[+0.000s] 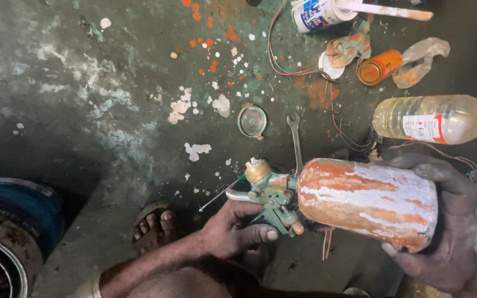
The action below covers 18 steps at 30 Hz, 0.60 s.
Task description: The person sits on the floor disassembling a paint spray gun, using a wrench to loosen fittings and unscrewing the paint cup by hand. They wipe the gun body and cup with a pink cloth, reattach the cup, and finally wipe the assembly with a rag.
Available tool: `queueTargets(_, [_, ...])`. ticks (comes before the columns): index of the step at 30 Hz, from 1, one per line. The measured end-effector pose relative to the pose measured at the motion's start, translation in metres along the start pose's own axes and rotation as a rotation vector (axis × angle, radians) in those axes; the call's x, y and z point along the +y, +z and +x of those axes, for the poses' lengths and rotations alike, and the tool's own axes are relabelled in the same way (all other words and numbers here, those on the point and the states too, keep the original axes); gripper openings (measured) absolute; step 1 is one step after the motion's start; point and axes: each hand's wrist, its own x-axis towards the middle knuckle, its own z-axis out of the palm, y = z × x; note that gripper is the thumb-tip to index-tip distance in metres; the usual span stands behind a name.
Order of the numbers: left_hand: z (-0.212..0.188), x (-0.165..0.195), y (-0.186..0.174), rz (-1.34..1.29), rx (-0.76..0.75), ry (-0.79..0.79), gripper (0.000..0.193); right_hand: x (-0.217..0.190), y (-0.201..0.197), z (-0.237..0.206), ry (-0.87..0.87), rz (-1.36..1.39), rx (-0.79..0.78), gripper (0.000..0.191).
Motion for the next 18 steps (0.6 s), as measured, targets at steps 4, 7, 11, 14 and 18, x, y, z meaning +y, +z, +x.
queueTargets(4, [0.003,-0.004,0.001,-0.056,-0.025,0.017,0.031,0.0,0.0,0.001,-0.043,-0.057,0.005,0.091])
queueTargets(7, [0.004,-0.007,0.001,0.056,-0.012,0.185,0.03,-0.002,-0.002,0.006,-0.056,-0.138,-0.007,0.092])
queueTargets(11, [0.003,-0.007,0.0,-0.074,0.052,0.042,0.03,-0.01,-0.016,0.004,0.077,-0.099,-0.024,0.098])
queueTargets(14, [0.006,-0.003,-0.002,-0.131,0.171,-0.001,0.029,-0.008,-0.024,-0.015,0.37,0.246,0.337,0.118])
queueTargets(18, [0.013,0.008,-0.004,-0.096,0.203,0.282,0.033,0.034,-0.033,-0.021,0.436,0.592,0.248,0.109])
